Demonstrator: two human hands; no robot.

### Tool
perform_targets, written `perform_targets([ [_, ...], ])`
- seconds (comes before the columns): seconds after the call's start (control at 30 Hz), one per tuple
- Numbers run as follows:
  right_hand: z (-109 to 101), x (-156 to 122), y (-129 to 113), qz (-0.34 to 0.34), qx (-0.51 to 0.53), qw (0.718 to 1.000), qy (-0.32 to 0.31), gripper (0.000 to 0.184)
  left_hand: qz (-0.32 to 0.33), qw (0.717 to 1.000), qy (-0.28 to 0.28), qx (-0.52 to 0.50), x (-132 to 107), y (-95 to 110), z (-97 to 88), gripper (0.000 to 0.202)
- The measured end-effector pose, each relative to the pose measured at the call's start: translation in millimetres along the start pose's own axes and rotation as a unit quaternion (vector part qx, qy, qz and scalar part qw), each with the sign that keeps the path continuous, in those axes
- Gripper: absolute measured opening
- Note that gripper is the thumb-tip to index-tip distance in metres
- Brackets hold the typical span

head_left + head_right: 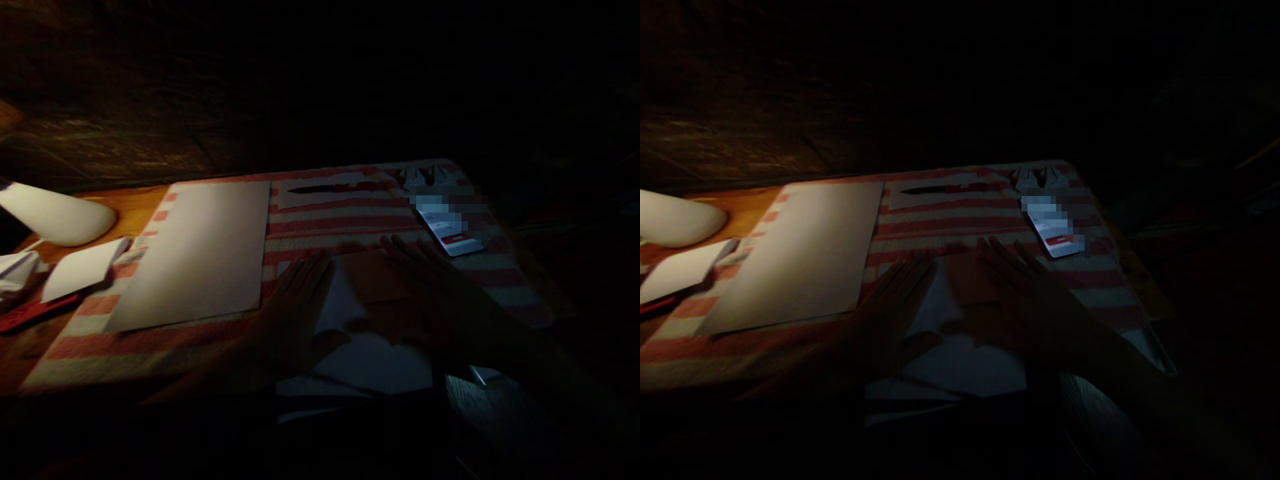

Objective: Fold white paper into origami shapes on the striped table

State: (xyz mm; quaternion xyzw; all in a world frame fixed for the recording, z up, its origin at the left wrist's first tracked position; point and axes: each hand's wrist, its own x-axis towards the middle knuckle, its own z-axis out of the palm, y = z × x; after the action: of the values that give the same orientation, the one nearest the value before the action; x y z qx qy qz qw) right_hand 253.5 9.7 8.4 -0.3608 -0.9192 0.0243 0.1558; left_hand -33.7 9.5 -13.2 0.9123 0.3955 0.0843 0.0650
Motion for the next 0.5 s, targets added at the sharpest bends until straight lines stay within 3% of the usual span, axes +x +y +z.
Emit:
perform_targets([
  [0.2,32,42,-24,-0.039,-0.023,0.998,-0.037,0.107,0.003,1.0,0.005,0.006,0,0,-0.6,0.094],
  [0.33,41,43,-27,-0.026,-0.014,0.999,-0.044,0.109,0.002,1.0,0.009,0.009,0,-1,-0.1,0.094],
  [0.5,38,37,-22,-0.034,0.003,0.999,-0.039,0.109,0.003,1.0,0.01,0.01,0,0,2.0,0.095],
])
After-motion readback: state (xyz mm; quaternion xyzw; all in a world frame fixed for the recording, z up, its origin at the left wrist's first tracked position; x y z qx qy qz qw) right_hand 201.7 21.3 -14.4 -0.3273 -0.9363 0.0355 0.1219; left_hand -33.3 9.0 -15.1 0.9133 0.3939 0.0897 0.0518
